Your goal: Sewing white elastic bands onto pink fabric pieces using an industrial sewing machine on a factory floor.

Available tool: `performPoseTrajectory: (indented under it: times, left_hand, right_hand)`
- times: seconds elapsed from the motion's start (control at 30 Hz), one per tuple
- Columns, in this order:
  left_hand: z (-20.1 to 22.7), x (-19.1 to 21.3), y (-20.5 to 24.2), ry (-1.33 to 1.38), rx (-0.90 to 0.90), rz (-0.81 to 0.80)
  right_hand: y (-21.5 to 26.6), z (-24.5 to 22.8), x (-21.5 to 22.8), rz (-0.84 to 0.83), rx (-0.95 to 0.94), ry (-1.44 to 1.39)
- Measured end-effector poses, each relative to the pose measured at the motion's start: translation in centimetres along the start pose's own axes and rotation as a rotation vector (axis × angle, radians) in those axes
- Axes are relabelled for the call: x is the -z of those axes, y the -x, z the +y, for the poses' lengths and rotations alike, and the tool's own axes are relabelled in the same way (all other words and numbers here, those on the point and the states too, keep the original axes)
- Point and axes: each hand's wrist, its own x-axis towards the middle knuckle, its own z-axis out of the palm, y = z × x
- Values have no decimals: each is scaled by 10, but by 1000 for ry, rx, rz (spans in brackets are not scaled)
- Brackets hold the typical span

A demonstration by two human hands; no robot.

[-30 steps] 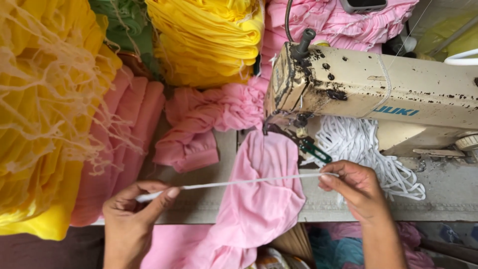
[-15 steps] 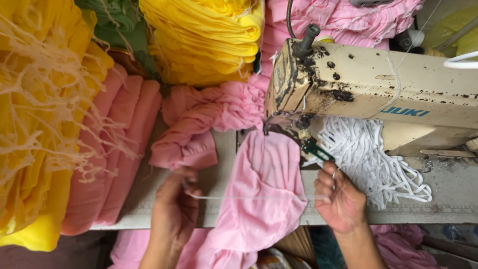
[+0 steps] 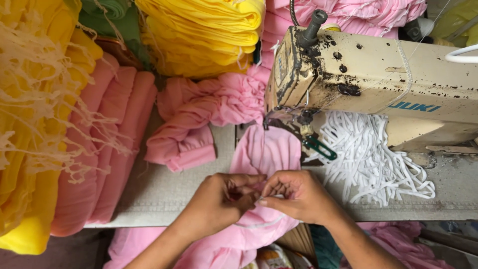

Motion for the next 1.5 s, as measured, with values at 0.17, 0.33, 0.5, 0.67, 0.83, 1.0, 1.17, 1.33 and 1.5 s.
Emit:
performPoseTrajectory:
  times: [0.17,0.33,0.5,0.67,0.83,1.0,1.17,1.33,1.5]
  left_hand:
    - [-17,8,-13,156,-70,-96]
    - [-9,13,-30,181,-8,-151]
    - [23,22,-67,-354,-242,41]
    - [12,32,-133,-700,-334,139]
    - [9,27,-119,-601,-145,118]
    - [10,22,-117,-592,-77,116]
    - [36,25,-102,-861,-133,136]
    - [12,26,-123,-909,-310,134]
    - [1,25,-125,-814,-411,125]
  right_hand:
    - [4,-23,-2,136,362,437]
    - [-7,-18,11,92,689,563]
    - [-46,27,31,209,276,389]
    - [-89,78,51,187,77,124]
    - [-74,65,45,201,-26,124]
    - [-78,81,46,203,-80,109]
    - [-92,119,55,256,-149,337]
    - [-80,48,47,287,-50,665]
    - [-75,49,52,121,348,612]
